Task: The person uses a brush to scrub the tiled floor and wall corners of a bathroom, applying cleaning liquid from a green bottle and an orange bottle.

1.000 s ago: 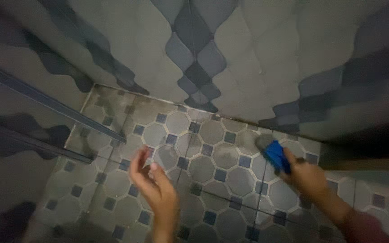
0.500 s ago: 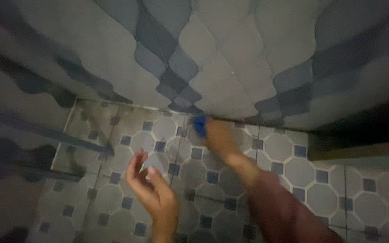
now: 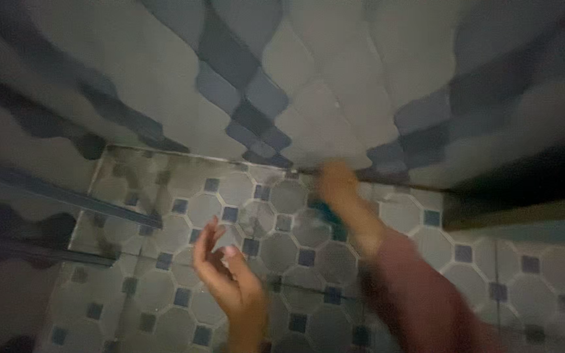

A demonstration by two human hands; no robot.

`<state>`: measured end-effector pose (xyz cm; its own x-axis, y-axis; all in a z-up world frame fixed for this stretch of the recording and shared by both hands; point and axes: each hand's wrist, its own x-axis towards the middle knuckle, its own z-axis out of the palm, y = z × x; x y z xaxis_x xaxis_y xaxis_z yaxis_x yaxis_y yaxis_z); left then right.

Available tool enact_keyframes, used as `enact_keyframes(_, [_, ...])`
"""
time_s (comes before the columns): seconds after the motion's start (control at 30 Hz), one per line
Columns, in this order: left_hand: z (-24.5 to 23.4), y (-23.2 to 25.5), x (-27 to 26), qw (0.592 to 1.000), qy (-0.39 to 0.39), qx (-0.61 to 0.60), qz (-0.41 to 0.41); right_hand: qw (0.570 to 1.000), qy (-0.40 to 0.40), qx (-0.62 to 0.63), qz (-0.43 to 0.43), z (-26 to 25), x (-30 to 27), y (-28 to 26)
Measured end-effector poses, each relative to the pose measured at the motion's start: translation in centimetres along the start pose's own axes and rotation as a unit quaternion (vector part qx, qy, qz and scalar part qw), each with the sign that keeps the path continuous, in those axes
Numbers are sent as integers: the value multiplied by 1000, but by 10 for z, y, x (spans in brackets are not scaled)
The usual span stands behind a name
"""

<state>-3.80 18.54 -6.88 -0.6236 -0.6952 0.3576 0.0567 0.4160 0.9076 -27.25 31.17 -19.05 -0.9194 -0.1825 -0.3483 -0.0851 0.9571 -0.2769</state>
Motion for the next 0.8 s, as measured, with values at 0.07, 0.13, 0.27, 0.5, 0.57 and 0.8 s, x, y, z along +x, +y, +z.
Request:
enact_keyframes(0.07, [0,8,-3,1000,-17,-1,8,999,-27,44,9,16,-2,-35])
enact_keyframes(0.13, [-1,17,2,1000,-3,7,-8,999,-20,26,-8,25,-5,-57])
enact_keyframes(0.27, [2,18,5,1000,-4,-2,22,997,10,-20,-69,42,-35,-13])
enact_keyframes(0.5, [-3,11,2,1000,16,7,17,998,9,-21,66,-26,-98,133])
enact_keyframes(0.57, [3,15,0,1000,8,7,24,996,39,-32,69,-12,-111,114])
enact_keyframes(0.8, [2,20,6,1000,15,3,-13,993,-116,-12,8,71,-150,-28])
